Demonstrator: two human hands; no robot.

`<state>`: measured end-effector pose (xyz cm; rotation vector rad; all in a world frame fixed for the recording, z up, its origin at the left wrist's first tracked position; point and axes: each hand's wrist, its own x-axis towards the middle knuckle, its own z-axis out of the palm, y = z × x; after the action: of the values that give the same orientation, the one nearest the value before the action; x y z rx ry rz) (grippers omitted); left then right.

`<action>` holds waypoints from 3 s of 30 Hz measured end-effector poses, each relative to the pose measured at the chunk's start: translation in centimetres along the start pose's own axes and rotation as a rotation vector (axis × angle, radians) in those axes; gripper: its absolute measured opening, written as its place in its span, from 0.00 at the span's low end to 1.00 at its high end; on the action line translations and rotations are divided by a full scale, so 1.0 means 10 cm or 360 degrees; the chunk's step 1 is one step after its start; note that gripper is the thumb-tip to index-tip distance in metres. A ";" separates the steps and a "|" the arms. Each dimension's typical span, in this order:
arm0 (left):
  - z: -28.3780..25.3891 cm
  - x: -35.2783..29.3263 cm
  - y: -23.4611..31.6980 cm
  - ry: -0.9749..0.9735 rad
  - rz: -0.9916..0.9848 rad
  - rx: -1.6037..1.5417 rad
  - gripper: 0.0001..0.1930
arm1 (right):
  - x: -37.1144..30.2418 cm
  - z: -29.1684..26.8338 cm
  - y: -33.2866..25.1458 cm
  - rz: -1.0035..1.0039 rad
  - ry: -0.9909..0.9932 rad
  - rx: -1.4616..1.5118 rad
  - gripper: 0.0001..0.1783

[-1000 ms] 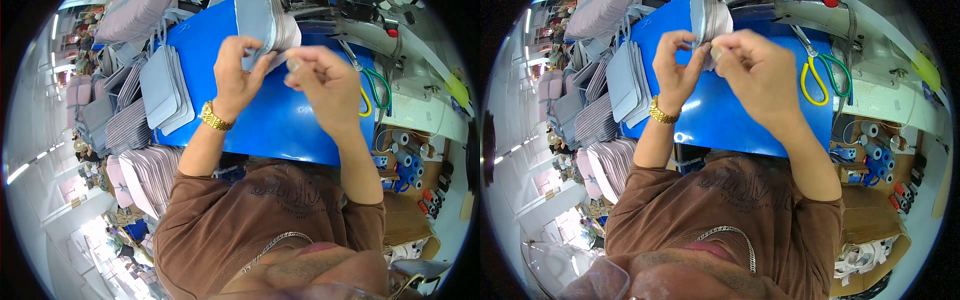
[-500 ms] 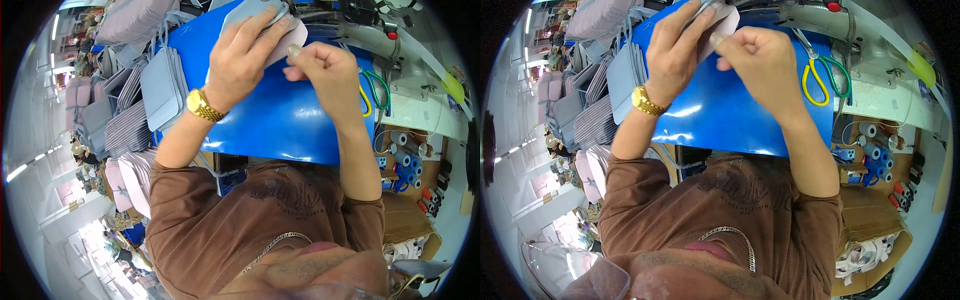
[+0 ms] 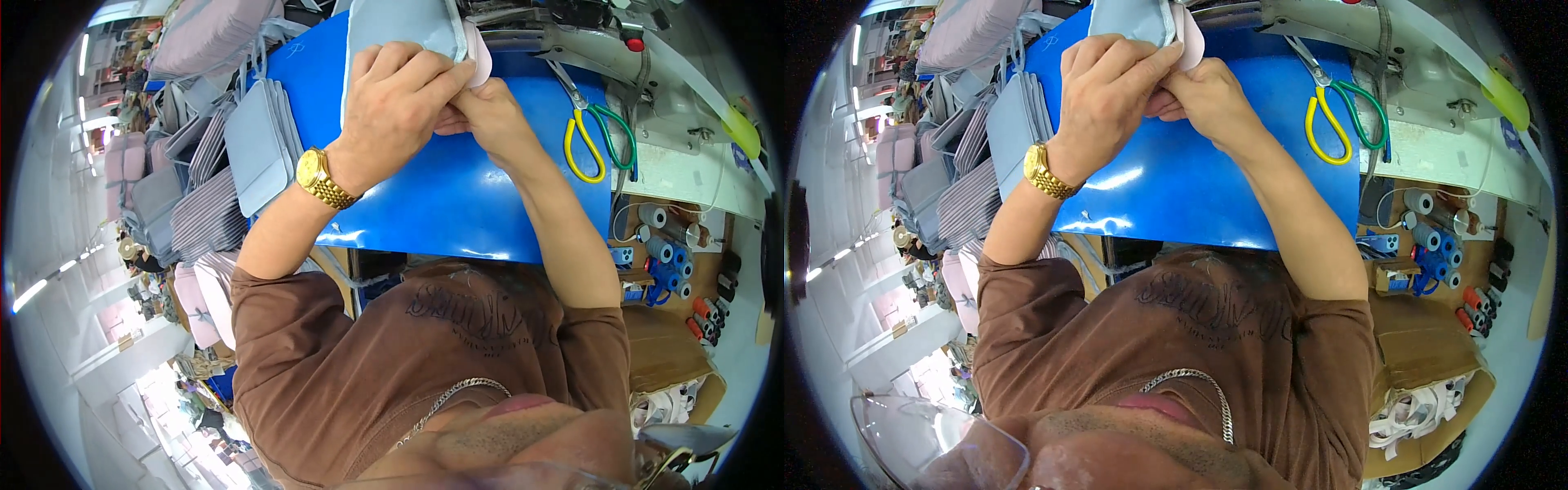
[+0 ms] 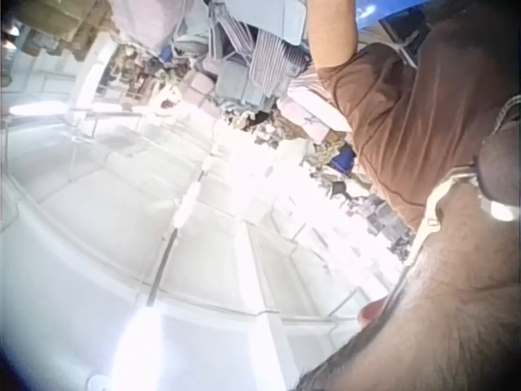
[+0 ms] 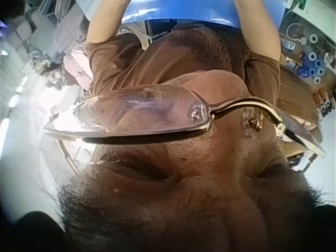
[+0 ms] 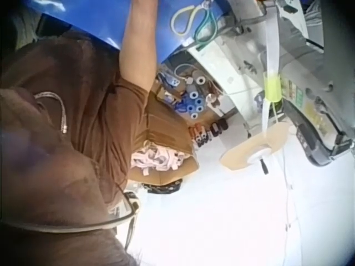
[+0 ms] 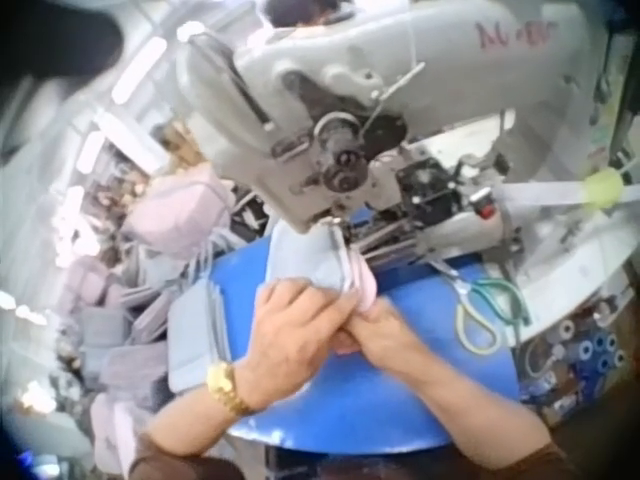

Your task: Attaching fabric straps to leather panels using an industrial sewing machine.

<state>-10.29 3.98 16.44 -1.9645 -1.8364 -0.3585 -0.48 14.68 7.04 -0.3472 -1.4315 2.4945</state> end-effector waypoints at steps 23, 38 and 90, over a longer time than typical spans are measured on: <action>-0.03 0.52 0.16 0.0028 -0.0371 0.0069 0.05 | 0.16 -0.12 -0.17 -0.0423 0.0199 -0.0227 0.19; -0.08 0.48 0.16 0.0100 -0.0764 -0.0535 0.10 | -0.11 -0.43 -0.48 -0.0283 -0.0192 -0.1090 0.14; 0.30 0.02 0.10 0.0664 -0.0632 -0.0795 0.09 | 0.12 -0.20 -0.01 -0.0221 0.0043 -0.0535 0.17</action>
<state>-9.58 5.54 13.77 -1.6060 -1.9601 -1.3513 -0.98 16.71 6.05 -0.3273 -1.7993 2.1315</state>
